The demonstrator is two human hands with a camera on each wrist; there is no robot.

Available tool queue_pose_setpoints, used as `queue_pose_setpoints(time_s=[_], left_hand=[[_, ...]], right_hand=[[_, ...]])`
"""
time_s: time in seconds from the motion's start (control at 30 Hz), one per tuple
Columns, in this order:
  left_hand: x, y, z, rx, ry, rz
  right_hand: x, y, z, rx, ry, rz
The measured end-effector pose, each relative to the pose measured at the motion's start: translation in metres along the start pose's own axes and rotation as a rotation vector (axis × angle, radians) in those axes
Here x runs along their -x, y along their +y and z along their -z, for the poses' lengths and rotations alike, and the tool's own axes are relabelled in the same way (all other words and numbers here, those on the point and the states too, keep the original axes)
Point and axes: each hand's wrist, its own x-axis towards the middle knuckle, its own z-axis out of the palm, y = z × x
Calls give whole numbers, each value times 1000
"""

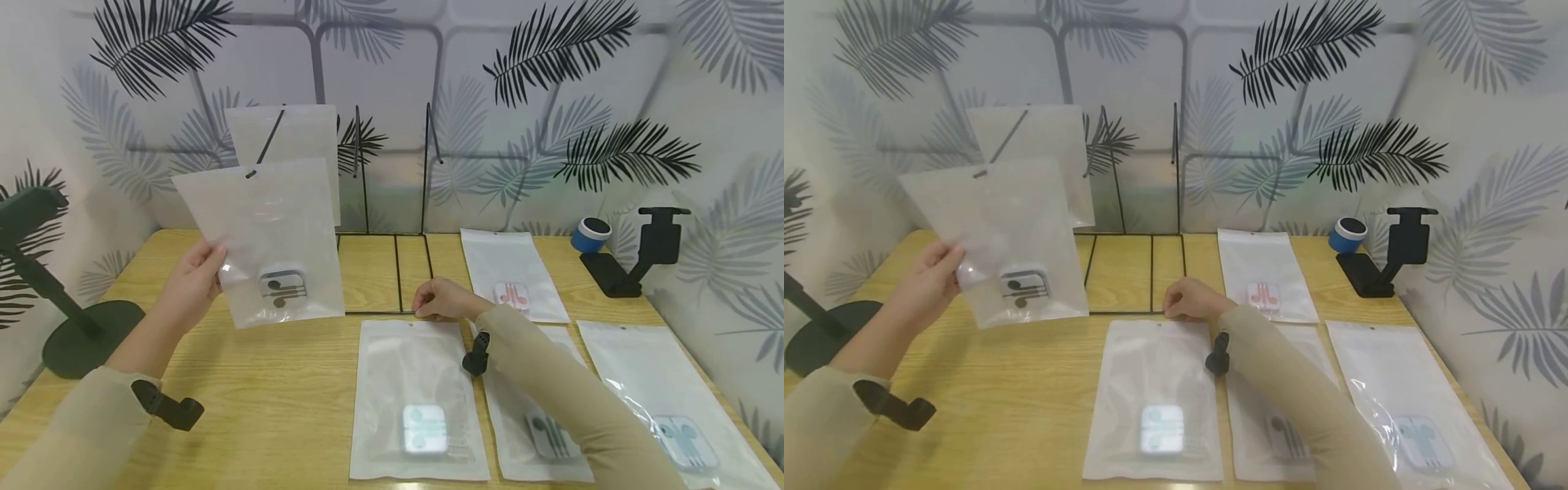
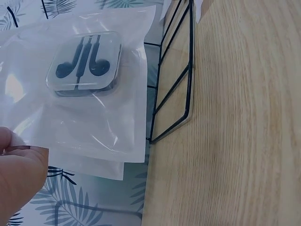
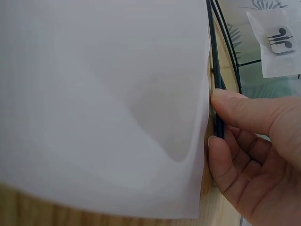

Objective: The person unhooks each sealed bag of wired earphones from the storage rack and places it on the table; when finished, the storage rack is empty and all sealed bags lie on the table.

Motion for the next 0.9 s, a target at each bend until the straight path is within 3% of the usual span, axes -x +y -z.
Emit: queue_pose_setpoints(time_s=[0.5, 0.7, 0.9], left_hand=[[19, 6, -5, 3, -27, 42], [31, 5, -3, -9, -59, 126], [46, 1, 5, -44, -146, 216]], right_hand=[[0, 3, 1, -3, -4, 3], [-2, 4, 0, -2, -9, -3], [-3, 3, 0, 3, -8, 14]])
